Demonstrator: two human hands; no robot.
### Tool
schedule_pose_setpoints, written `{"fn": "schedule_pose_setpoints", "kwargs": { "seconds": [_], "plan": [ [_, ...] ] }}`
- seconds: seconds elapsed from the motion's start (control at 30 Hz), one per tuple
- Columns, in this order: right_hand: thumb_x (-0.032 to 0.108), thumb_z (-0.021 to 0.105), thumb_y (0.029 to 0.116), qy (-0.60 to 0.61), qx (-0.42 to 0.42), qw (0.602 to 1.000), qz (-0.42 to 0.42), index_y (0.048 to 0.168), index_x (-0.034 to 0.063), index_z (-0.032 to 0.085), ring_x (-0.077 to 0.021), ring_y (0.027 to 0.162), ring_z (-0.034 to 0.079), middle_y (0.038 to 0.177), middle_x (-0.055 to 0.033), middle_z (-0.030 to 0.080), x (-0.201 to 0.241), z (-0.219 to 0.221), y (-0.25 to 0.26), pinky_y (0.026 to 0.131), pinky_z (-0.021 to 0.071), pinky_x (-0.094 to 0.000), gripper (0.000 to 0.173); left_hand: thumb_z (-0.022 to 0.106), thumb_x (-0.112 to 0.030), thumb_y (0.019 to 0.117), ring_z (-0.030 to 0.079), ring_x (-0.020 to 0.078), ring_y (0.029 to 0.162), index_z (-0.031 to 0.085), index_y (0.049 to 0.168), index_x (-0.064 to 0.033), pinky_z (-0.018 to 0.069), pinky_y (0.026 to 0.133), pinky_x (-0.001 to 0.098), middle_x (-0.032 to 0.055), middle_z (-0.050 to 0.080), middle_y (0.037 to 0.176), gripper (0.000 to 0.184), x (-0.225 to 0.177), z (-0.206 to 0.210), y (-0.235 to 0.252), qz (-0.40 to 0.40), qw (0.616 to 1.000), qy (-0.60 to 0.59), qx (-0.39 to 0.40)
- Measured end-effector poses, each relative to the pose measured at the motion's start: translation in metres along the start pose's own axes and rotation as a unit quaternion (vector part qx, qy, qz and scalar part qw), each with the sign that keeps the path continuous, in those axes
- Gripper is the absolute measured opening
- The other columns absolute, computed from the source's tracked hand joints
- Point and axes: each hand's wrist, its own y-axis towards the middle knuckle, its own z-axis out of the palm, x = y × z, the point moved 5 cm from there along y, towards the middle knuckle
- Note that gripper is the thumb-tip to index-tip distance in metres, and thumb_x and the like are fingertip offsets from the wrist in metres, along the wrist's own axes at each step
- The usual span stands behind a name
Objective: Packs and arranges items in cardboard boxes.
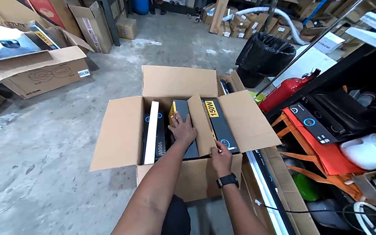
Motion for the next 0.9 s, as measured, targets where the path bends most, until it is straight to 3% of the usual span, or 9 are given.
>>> {"fn": "schedule_pose_setpoints", "kwargs": {
  "seconds": [0.17, 0.27, 0.33, 0.4, 0.47, 0.53, 0.63, 0.77, 0.9],
  "plan": [
    [0.013, 0.063, 0.0986, -0.011, 0.004, 1.0, -0.024, 0.131, -0.0009, 0.065, -0.0214, 0.102, 0.07, 0.122, -0.0166, 0.069, 0.002, 0.001, -0.004, 0.09, 0.0581, -0.0404, 0.035, 0.048, -0.051, 0.0982, 0.002, 0.0451, 0.156, 0.046, 0.154, -0.0285, 0.0015, 0.116, 0.0758, 0.0206, 0.01, 0.17, 0.061, 0.0, 0.007, 0.0, 0.05, 0.995, 0.092, 0.009],
    [0.015, 0.064, 0.0986, -0.033, 0.014, 0.996, -0.08, 0.134, -0.0006, 0.064, -0.0214, 0.108, 0.069, 0.129, -0.0174, 0.067, 0.001, 0.006, -0.009, 0.096, 0.0566, -0.0386, 0.039, 0.041, -0.05, 0.1035, 0.001, 0.0439, 0.156, 0.048, 0.154, -0.0278, -0.0024, 0.12, 0.0711, 0.0213, 0.011, 0.17, 0.055, 0.005, 0.009, 0.001, 0.096, 0.99, 0.103, 0.008],
    [0.015, 0.063, 0.0983, -0.085, 0.036, 0.983, -0.16, 0.135, 0.0011, 0.064, -0.0243, 0.112, 0.069, 0.135, -0.0173, 0.064, 0.002, 0.012, -0.014, 0.095, 0.0579, -0.0414, 0.039, 0.043, -0.04, 0.1048, 0.007, 0.04, 0.157, 0.062, 0.141, -0.027, 0.0032, 0.122, 0.0671, 0.0158, 0.02, 0.169, 0.043, 0.018, 0.002, 0.004, 0.108, 0.994, 0.012, -0.026],
    [0.019, 0.063, 0.0981, -0.156, 0.065, 0.949, -0.265, 0.132, 0.0018, 0.068, -0.0296, 0.118, 0.068, 0.138, -0.0165, 0.064, 0.007, 0.023, -0.021, 0.097, 0.0567, -0.0478, 0.038, 0.043, -0.031, 0.1058, 0.025, 0.0353, 0.153, 0.071, 0.127, -0.0184, 0.02, 0.122, 0.0608, 0.0124, 0.038, 0.162, 0.037, 0.039, -0.008, 0.009, 0.072, 0.985, -0.141, -0.062],
    [0.033, 0.064, 0.0972, -0.223, 0.103, 0.91, -0.333, 0.127, 0.0058, 0.072, -0.0308, 0.124, 0.064, 0.137, -0.0129, 0.066, 0.006, 0.038, -0.027, 0.101, 0.053, -0.0525, 0.041, 0.041, -0.036, 0.1089, 0.046, 0.0323, 0.14, 0.071, 0.122, -0.008, 0.0384, 0.114, 0.0564, 0.016, 0.054, 0.146, 0.043, 0.056, -0.014, 0.014, 0.012, 0.949, -0.309, -0.067],
    [0.053, 0.063, 0.0949, -0.275, 0.131, 0.888, -0.345, 0.122, 0.0091, 0.075, -0.0331, 0.132, 0.058, 0.134, -0.0101, 0.068, 0.006, 0.051, -0.029, 0.104, 0.0474, -0.057, 0.052, 0.047, -0.039, 0.1082, 0.063, 0.0313, 0.115, 0.07, 0.117, -0.0031, 0.0493, 0.1, 0.0549, 0.0188, 0.067, 0.121, 0.044, 0.066, -0.017, 0.017, -0.018, 0.907, -0.418, -0.056],
    [0.067, 0.055, 0.0935, -0.307, 0.147, 0.886, -0.314, 0.113, 0.0093, 0.077, -0.0326, 0.133, 0.057, 0.129, -0.0099, 0.07, 0.015, 0.06, -0.023, 0.104, 0.0467, -0.0551, 0.065, 0.062, -0.03, 0.1029, 0.068, 0.0257, 0.103, 0.07, 0.119, -0.0032, 0.0542, 0.094, 0.0487, 0.0157, 0.071, 0.112, 0.032, 0.07, -0.01, 0.018, -0.008, 0.892, -0.452, -0.017],
    [0.056, 0.056, 0.0978, -0.319, 0.186, 0.9, -0.232, 0.124, 0.0075, 0.072, -0.0297, 0.125, 0.062, 0.13, -0.0122, 0.069, 0.036, 0.071, -0.002, 0.105, 0.0468, -0.052, 0.058, 0.054, -0.026, 0.1074, 0.068, 0.0238, 0.107, 0.07, 0.122, -0.0026, 0.0531, 0.097, 0.0456, 0.0162, 0.071, 0.115, 0.032, 0.072, -0.007, 0.017, -0.013, 0.881, -0.472, 0.031],
    [0.053, 0.06, 0.0975, -0.289, 0.177, 0.929, -0.148, 0.129, 0.01, 0.07, -0.0288, 0.114, 0.066, 0.124, -0.012, 0.07, 0.048, 0.086, 0.019, 0.1, 0.0507, -0.0509, 0.054, 0.062, -0.024, 0.1034, 0.067, 0.0226, 0.108, 0.07, 0.121, -0.0033, 0.0528, 0.098, 0.044, 0.0145, 0.07, 0.118, 0.029, 0.075, -0.005, 0.018, -0.013, 0.88, -0.474, 0.033]
  ]
}}
